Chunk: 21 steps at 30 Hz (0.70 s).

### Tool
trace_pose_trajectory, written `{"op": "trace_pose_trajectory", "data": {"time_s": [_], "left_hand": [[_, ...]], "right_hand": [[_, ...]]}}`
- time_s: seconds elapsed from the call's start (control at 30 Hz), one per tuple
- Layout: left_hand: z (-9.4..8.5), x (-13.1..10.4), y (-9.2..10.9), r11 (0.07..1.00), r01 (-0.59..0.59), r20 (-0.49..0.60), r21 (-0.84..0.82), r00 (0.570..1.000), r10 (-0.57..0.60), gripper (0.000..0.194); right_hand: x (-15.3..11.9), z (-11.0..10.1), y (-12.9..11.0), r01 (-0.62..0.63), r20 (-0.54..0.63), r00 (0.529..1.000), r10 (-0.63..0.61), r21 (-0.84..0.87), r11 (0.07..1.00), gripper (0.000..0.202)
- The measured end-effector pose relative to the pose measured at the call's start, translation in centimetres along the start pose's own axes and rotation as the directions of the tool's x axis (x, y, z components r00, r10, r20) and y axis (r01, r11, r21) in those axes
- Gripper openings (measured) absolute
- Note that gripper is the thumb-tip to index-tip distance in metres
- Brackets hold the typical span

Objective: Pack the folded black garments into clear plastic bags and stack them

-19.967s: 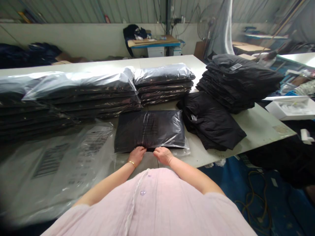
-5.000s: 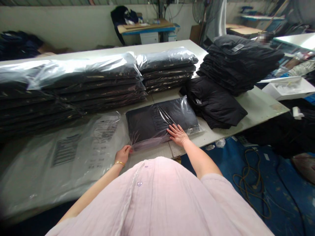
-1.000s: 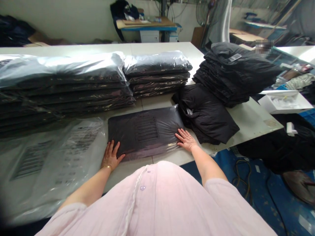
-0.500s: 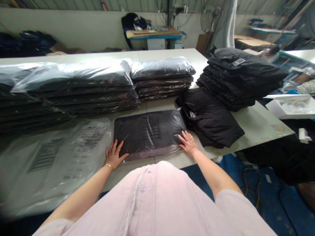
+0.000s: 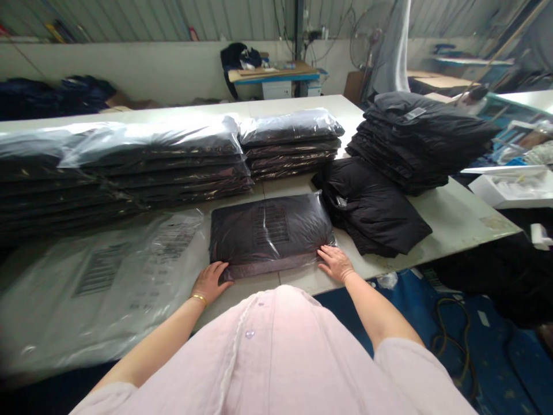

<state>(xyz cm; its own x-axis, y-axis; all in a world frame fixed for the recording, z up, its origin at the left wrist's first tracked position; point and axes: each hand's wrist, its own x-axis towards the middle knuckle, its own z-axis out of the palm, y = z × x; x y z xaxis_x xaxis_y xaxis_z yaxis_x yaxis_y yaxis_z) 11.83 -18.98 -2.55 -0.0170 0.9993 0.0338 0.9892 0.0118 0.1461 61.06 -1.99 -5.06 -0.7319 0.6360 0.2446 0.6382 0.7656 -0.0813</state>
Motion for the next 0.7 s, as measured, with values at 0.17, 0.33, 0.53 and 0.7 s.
{"op": "trace_pose_trajectory", "data": {"time_s": [0.17, 0.33, 0.53, 0.7], "left_hand": [[0.3, 0.7, -0.8, 0.996, -0.092, 0.037, -0.02, 0.995, 0.093, 0.042], [-1.4, 1.6, 0.0, 0.999, -0.007, 0.04, -0.032, 0.999, 0.008, 0.04], [-6.4, 4.2, 1.8, 0.991, 0.128, 0.025, -0.026, 0.991, -0.128, 0.039], [-10.4, 6.9, 2.0, 0.978, 0.209, -0.084, -0.007, 0.974, -0.209, 0.036]], "right_hand": [[0.2, 0.3, 0.3, 0.011, 0.035, 0.999, -0.011, 0.005, 1.0, 0.049], [0.2, 0.3, 0.0, -0.022, 0.044, 0.999, 0.022, -0.006, 1.0, 0.054], [1.0, -0.3, 0.0, -0.082, -0.001, 0.997, 0.082, -0.051, 0.995, 0.048], [5.4, -2.9, 1.7, -0.259, -0.106, 0.96, 0.261, 0.029, 0.965, 0.041]]}}
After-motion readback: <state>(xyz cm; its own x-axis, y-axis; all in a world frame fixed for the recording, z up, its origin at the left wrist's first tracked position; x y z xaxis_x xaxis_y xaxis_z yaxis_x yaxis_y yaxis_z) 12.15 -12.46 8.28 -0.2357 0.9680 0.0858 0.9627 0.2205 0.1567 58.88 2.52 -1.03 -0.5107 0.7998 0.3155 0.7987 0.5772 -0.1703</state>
